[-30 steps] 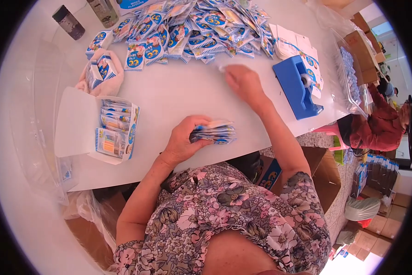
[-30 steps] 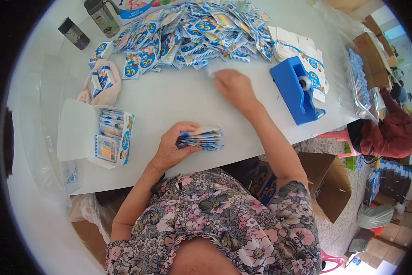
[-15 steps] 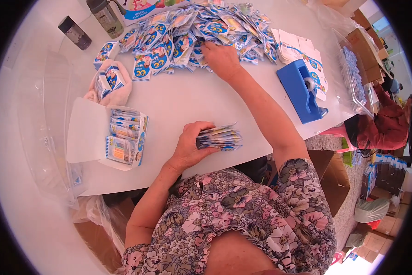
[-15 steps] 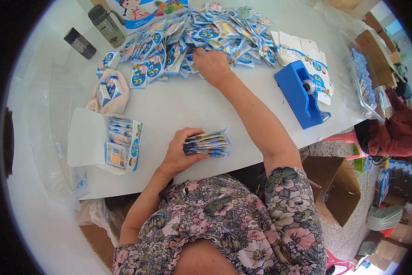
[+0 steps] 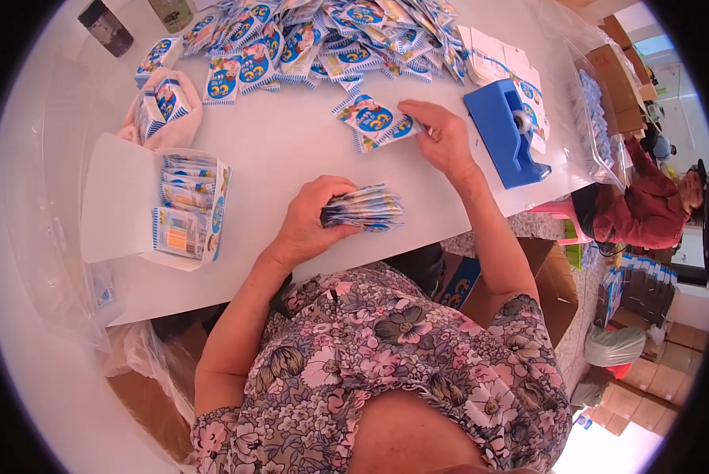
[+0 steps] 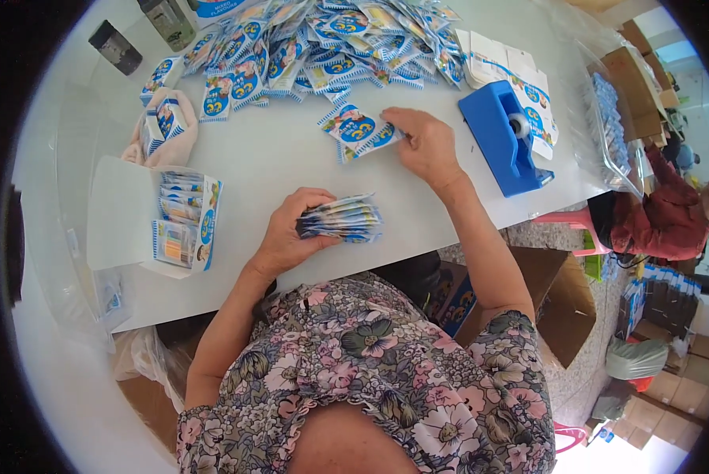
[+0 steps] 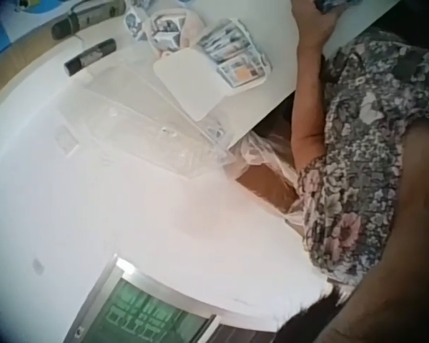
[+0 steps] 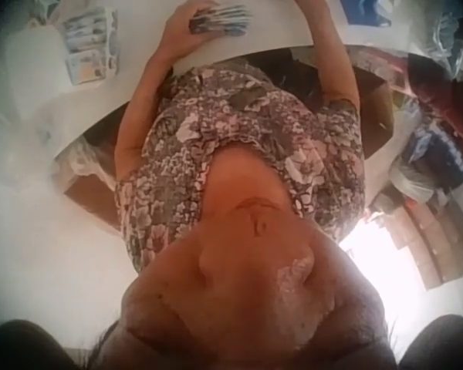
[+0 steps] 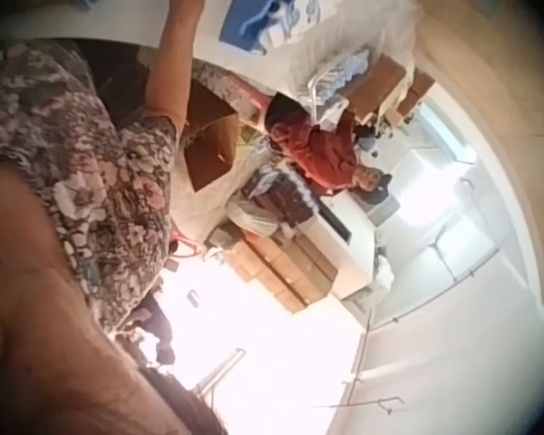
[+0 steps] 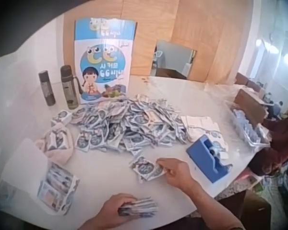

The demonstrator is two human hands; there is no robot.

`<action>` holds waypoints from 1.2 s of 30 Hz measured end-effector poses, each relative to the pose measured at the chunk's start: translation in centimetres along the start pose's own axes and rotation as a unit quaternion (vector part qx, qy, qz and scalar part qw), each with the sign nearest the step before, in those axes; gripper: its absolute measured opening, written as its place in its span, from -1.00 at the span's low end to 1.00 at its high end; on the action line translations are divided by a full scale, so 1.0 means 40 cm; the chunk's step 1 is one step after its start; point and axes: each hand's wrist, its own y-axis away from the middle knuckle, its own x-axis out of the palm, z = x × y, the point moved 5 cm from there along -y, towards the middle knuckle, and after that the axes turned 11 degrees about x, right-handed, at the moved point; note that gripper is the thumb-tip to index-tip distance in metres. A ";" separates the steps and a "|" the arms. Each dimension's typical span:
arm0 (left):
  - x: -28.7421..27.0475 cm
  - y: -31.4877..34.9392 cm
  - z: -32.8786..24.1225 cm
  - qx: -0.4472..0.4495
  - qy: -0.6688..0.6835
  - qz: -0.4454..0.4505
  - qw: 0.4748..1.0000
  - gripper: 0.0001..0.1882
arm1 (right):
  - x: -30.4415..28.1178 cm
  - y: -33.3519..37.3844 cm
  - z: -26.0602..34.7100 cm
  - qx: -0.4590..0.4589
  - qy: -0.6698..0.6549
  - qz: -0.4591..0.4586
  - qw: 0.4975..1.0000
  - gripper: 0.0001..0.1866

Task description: Packing individual detergent sachets into white product boxes and sealing them with tape before placing them into a shipping carton.

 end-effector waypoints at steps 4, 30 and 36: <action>0.004 0.001 -0.003 -0.012 0.004 -0.014 1.000 -0.43 | 0.025 -0.023 0.079 -0.006 0.171 0.019 0.985 -0.58; 0.002 -0.001 -0.024 -0.016 -0.015 0.011 1.000 -0.39 | 0.042 -0.002 0.142 -0.192 0.064 0.069 0.977 -0.70; 0.002 -0.001 -0.031 0.025 -0.121 -0.009 0.992 -0.35 | 0.076 0.001 0.095 -0.119 0.098 0.068 0.986 -0.76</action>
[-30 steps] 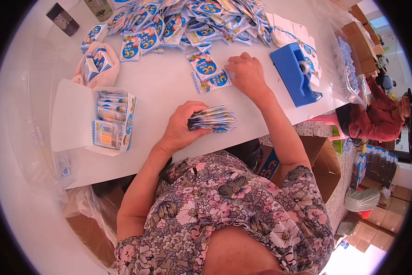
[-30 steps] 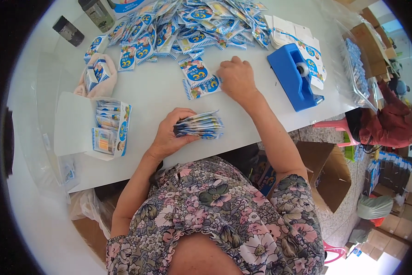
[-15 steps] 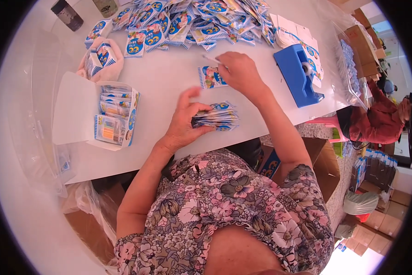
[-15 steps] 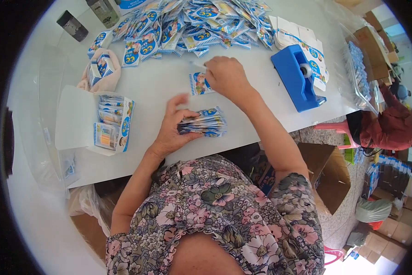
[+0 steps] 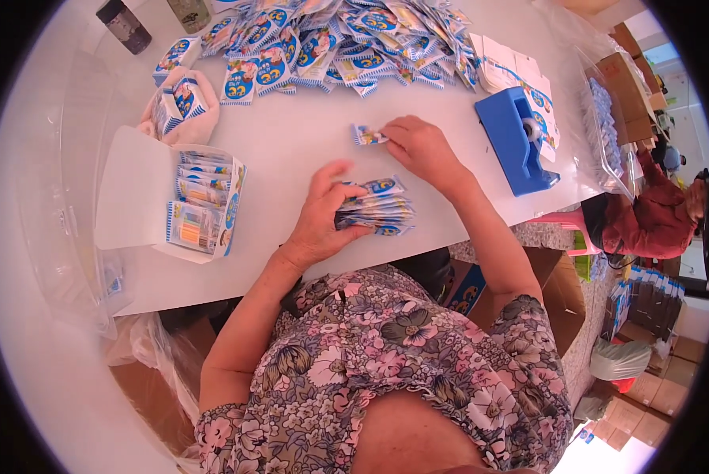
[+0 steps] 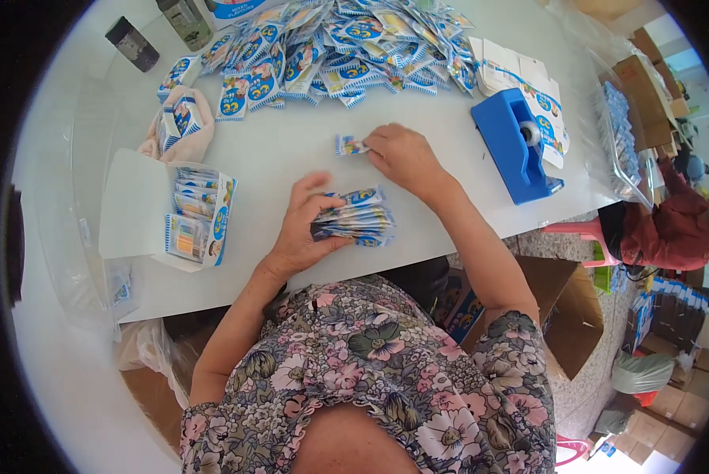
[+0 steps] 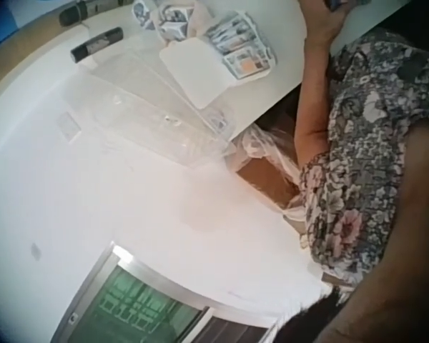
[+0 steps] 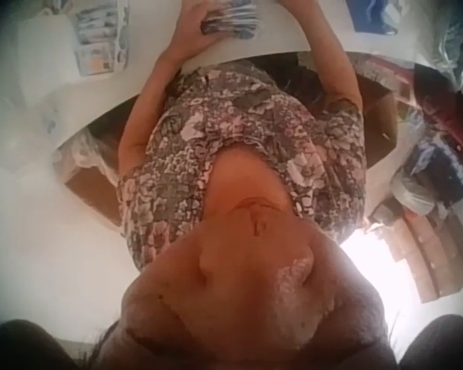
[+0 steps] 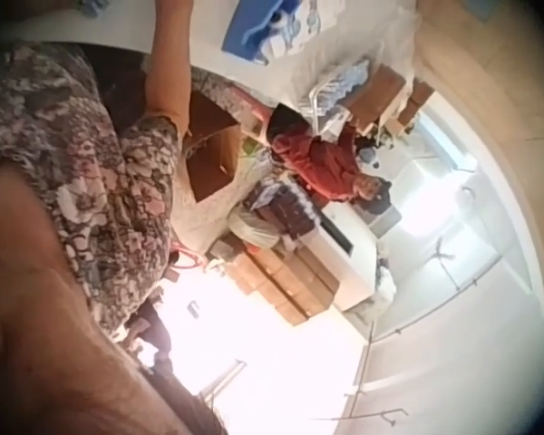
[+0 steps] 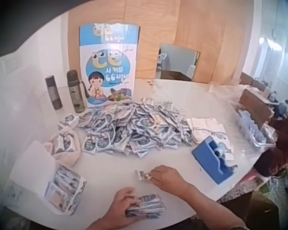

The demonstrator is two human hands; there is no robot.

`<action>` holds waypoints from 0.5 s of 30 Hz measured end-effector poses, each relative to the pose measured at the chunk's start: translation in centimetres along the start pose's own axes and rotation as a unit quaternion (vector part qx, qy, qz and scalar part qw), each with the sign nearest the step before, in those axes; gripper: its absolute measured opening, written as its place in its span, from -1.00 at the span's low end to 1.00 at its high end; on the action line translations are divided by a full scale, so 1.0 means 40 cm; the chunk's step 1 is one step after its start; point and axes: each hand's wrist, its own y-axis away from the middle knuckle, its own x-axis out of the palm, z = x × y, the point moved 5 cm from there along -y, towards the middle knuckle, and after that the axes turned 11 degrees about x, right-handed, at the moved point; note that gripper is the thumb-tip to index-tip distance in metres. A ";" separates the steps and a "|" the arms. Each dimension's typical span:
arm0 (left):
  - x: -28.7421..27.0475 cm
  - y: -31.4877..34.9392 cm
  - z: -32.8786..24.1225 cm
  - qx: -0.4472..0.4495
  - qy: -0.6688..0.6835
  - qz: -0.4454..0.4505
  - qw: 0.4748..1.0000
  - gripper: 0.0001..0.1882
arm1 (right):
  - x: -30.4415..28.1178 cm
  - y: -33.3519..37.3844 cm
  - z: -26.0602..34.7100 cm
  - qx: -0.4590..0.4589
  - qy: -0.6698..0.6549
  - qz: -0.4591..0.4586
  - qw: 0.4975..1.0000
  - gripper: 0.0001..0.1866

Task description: Packing individual detergent sachets into white product boxes and sealing them with tape before placing them into a shipping carton.

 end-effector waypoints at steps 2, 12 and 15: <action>-0.011 0.010 0.004 0.018 -0.012 -0.040 0.999 -0.33 | 0.011 -0.009 0.027 0.022 -0.073 0.188 0.979 -0.75; 0.020 0.017 0.024 -0.090 0.127 -0.014 0.988 -0.29 | 0.062 -0.271 -0.014 0.028 0.241 -0.098 0.965 -0.73; 0.002 0.002 0.012 -0.019 0.047 0.016 0.999 -0.29 | 0.062 -0.250 -0.043 0.053 0.157 -0.084 0.983 -0.73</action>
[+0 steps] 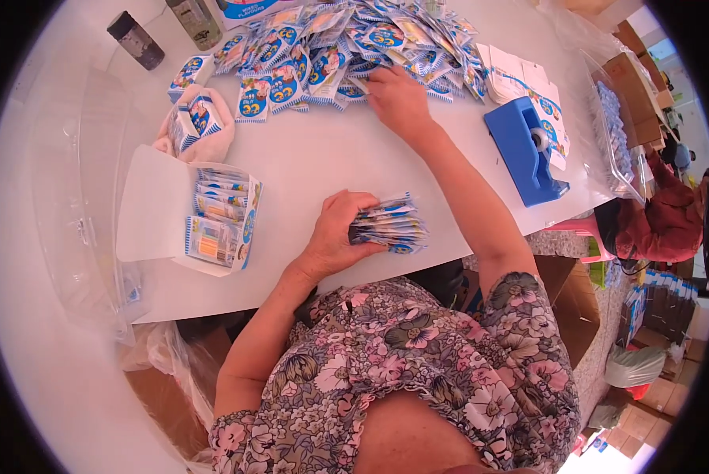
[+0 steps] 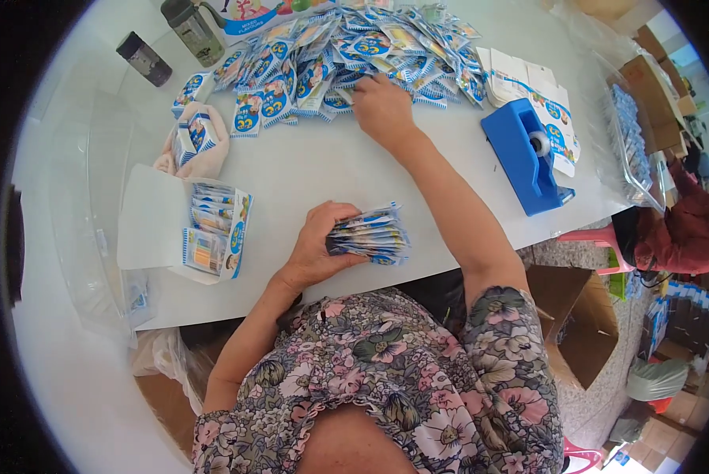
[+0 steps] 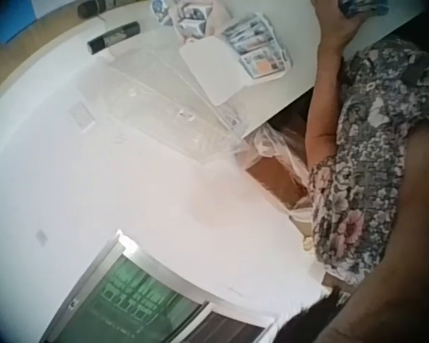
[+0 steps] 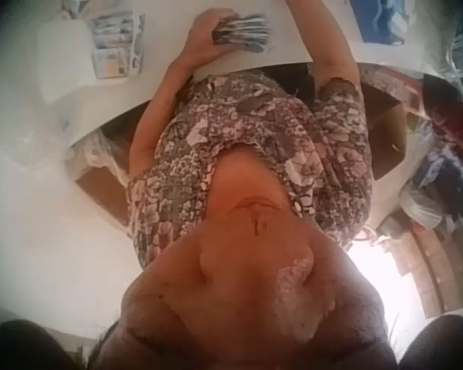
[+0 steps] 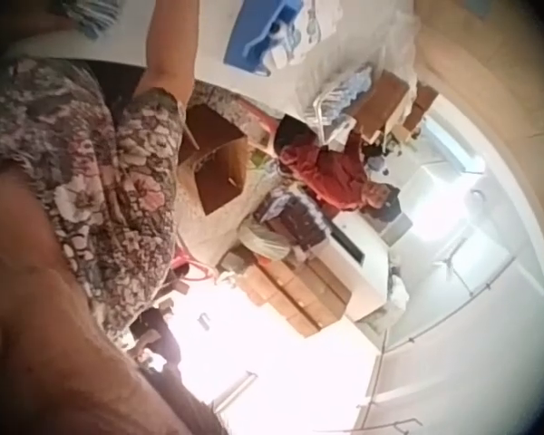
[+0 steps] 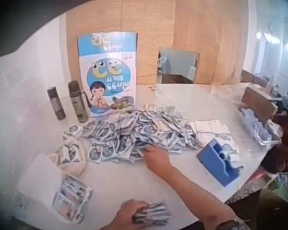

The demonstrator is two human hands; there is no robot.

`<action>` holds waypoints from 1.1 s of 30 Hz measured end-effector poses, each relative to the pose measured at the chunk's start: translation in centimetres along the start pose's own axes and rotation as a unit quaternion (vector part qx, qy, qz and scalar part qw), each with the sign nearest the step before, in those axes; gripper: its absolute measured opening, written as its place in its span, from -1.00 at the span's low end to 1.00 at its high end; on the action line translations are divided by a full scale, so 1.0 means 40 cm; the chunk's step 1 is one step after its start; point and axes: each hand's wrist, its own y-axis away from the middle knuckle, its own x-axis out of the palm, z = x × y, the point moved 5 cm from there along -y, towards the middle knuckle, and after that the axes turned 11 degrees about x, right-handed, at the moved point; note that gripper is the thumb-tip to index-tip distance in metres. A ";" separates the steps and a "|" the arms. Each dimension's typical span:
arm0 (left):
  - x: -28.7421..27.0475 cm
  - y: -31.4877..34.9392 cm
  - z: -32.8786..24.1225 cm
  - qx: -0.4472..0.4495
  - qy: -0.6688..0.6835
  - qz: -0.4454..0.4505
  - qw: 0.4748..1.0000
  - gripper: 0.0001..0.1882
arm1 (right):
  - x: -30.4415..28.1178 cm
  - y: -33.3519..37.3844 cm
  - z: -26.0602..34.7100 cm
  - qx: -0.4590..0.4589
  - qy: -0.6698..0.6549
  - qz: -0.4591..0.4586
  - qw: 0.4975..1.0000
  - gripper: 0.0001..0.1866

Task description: Packing individual detergent sachets into white product boxes and sealing them with tape before placing them into a shipping carton.

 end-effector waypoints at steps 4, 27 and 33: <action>0.002 -0.003 -0.001 0.043 0.019 0.016 0.999 -0.34 | -0.067 0.110 -0.081 0.002 -0.189 -0.010 0.982 -0.72; 0.007 -0.003 -0.012 0.021 -0.021 0.008 1.000 -0.23 | -0.068 0.204 -0.101 -0.005 -0.059 0.017 0.998 -0.72; -0.009 0.002 -0.023 0.065 -0.100 0.016 0.993 -0.22 | -0.086 0.222 0.016 0.027 -0.374 0.442 0.815 -0.78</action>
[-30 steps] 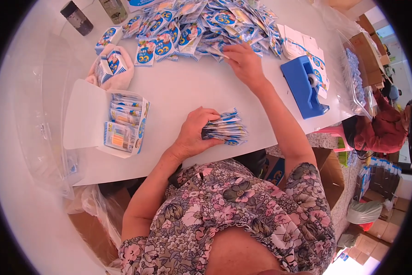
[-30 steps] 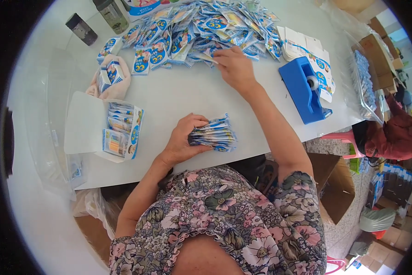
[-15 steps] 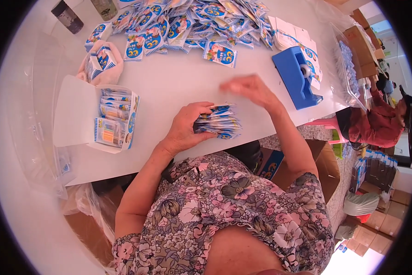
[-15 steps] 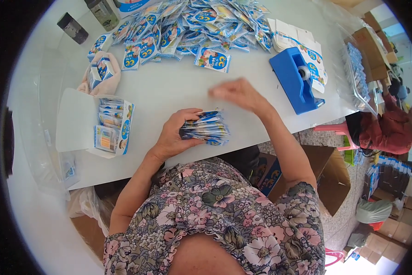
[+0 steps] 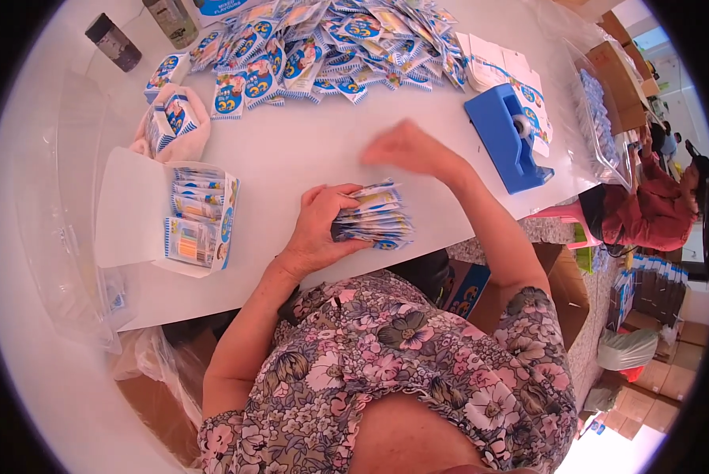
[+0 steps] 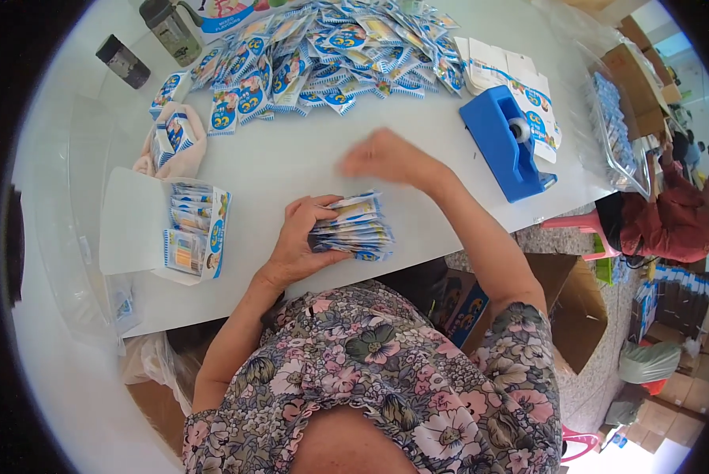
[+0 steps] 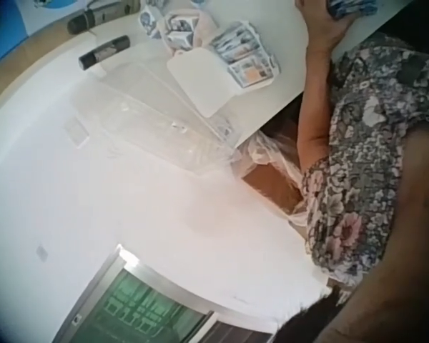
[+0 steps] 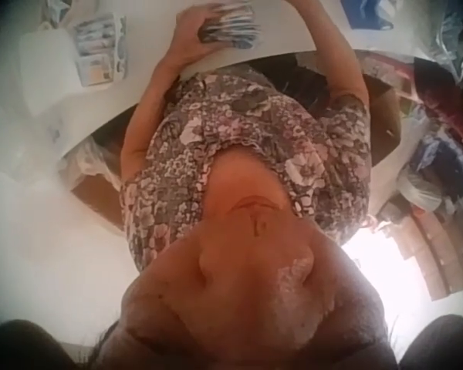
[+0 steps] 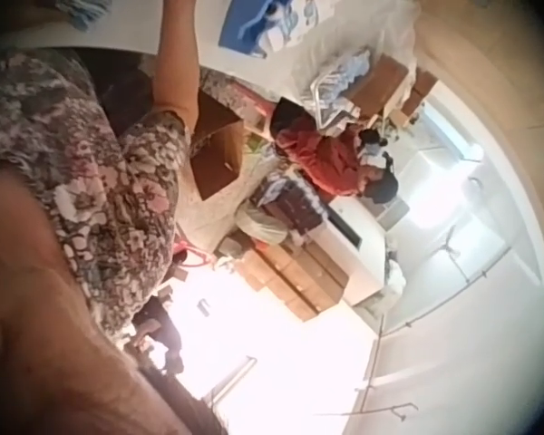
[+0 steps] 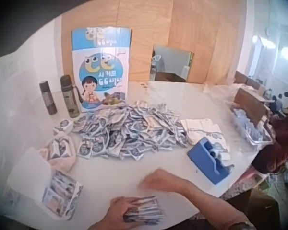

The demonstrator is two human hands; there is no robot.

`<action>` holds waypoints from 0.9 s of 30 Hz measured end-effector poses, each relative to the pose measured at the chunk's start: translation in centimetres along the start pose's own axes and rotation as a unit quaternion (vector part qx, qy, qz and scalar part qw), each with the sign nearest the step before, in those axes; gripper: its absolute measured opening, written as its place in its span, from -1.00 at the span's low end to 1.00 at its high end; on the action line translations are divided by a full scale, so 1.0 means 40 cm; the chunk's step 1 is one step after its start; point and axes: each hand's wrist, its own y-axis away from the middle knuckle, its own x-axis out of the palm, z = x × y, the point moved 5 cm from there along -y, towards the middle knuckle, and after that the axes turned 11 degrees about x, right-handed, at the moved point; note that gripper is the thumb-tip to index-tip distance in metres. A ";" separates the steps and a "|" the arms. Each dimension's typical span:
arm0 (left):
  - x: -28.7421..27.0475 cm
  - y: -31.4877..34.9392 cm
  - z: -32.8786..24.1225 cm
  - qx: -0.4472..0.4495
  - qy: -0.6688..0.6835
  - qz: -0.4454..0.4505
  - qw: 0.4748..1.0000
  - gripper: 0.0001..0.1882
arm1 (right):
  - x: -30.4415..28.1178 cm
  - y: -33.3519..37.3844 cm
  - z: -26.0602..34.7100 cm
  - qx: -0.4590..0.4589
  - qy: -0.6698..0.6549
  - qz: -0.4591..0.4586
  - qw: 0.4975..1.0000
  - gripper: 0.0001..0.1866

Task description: Packing individual detergent sachets into white product boxes and sealing them with tape before placing them into a shipping carton.

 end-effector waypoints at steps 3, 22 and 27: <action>0.033 0.011 0.020 -0.037 0.111 -0.006 0.993 -0.22 | -0.114 -0.101 -0.023 -0.017 0.159 -0.349 0.923 -0.82; 0.041 0.008 0.033 -0.091 0.205 -0.025 0.974 -0.21 | -0.152 -0.123 -0.062 0.009 0.255 -0.429 0.866 -0.82; 0.031 0.004 0.021 -0.071 0.147 0.000 0.987 -0.13 | -0.164 -0.146 -0.064 -0.013 0.385 -0.540 0.749 -0.91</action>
